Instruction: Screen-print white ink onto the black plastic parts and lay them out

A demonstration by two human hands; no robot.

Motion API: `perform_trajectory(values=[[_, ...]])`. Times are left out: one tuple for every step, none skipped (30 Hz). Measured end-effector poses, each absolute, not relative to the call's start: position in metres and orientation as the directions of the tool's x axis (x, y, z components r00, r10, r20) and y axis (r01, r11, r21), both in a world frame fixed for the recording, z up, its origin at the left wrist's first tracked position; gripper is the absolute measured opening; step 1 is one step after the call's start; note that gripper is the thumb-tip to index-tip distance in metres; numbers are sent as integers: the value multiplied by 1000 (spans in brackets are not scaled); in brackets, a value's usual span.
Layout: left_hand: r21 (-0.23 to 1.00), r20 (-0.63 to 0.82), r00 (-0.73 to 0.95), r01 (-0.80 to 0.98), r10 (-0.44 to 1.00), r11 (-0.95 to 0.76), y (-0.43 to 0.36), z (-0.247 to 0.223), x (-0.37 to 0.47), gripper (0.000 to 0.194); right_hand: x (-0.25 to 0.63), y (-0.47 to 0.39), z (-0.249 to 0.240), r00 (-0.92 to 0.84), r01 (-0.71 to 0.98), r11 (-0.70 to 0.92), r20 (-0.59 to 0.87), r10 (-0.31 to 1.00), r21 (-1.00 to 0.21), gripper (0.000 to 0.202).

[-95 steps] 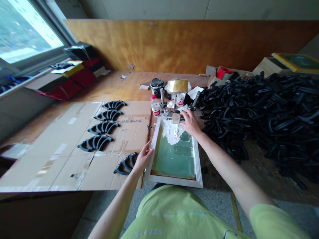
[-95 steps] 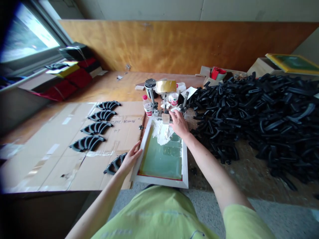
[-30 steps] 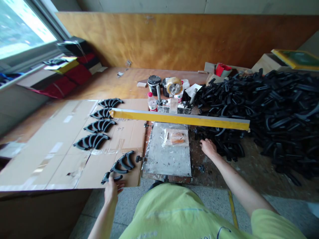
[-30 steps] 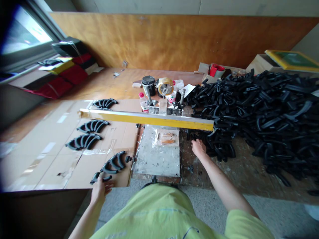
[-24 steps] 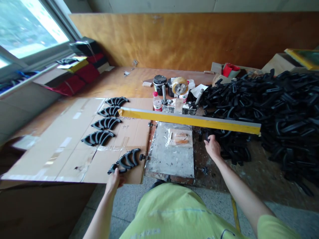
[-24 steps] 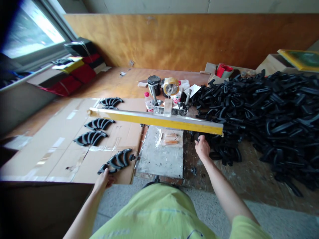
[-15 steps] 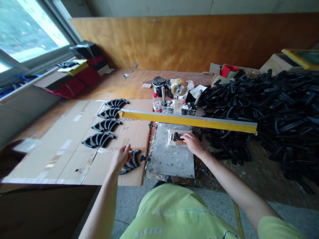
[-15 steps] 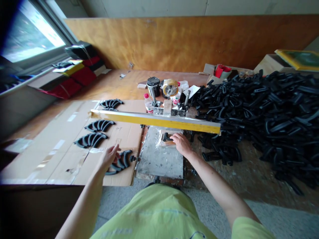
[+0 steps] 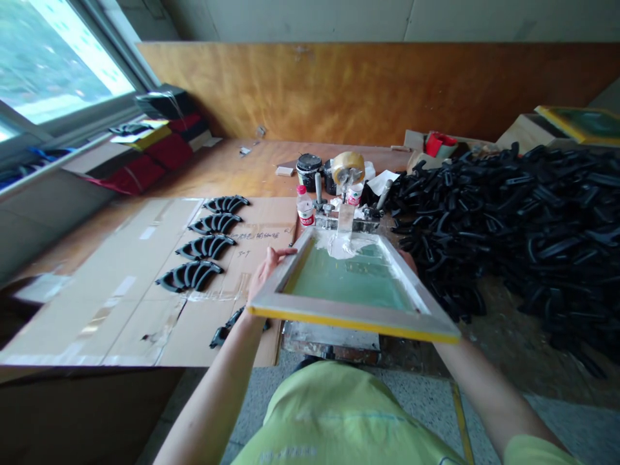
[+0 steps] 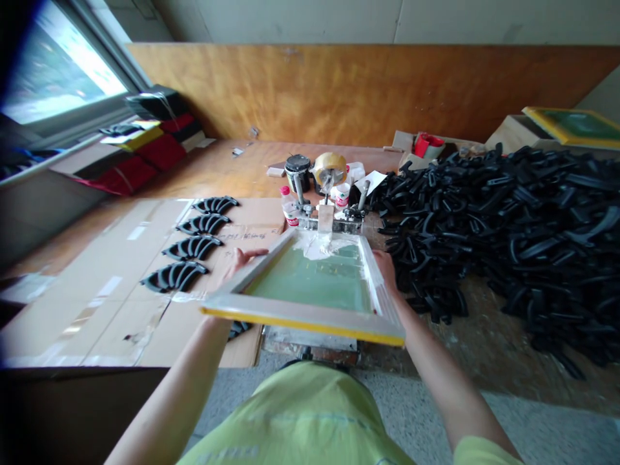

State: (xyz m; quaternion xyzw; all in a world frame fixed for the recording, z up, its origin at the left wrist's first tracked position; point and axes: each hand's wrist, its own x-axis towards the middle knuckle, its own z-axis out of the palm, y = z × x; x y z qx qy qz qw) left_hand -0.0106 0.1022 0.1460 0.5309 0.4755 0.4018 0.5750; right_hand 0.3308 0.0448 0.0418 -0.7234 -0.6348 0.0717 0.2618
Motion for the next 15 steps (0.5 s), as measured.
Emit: perform_trajectory(values=[[980,-192,242,107,951,170,94,135,-18,62,338,52,48,249,872,-99,261,933,-480,36],[963,-255,257,149,932,223,87,122,-25,60,341,61,55,297,862,-115,308,904,-494,36],[948,-308,270,165,912,271,81,108,-29,60,339,72,62,308,861,-95,364,879,-500,36],[936,-347,277,157,896,313,76,93,-32,63,332,83,69,281,869,-45,417,864,-494,38],[928,-372,275,142,887,346,72,78,-33,67,322,96,76,218,882,25,455,863,-470,45],[922,-387,264,132,883,365,69,64,-32,72,310,108,82,130,897,97,466,875,-431,52],[919,-393,247,132,886,371,68,50,-31,75,297,119,86,51,910,143,448,893,-389,56],[919,-392,226,142,892,368,68,38,-30,77,284,129,89,-6,923,160,402,916,-351,54],[919,-388,207,158,898,360,68,28,-29,77,273,137,91,-41,936,154,337,941,-316,48],[920,-383,196,173,903,353,69,20,-28,76,265,142,91,-59,950,135,263,963,-281,39],[919,-380,193,186,905,347,70,15,-27,74,258,144,91,-66,963,113,191,979,-245,29],[920,-374,193,196,907,338,71,11,-28,72,253,143,89,-68,973,95,130,989,-212,22],[922,-368,195,204,909,329,72,9,-28,70,250,139,86,-76,979,91,87,993,-183,17],[923,-362,199,211,911,321,73,7,-29,67,248,133,84,-99,981,107,62,993,-161,14],[925,-356,204,215,912,313,73,6,-30,65,246,124,81,-137,979,143,51,989,-145,12]])
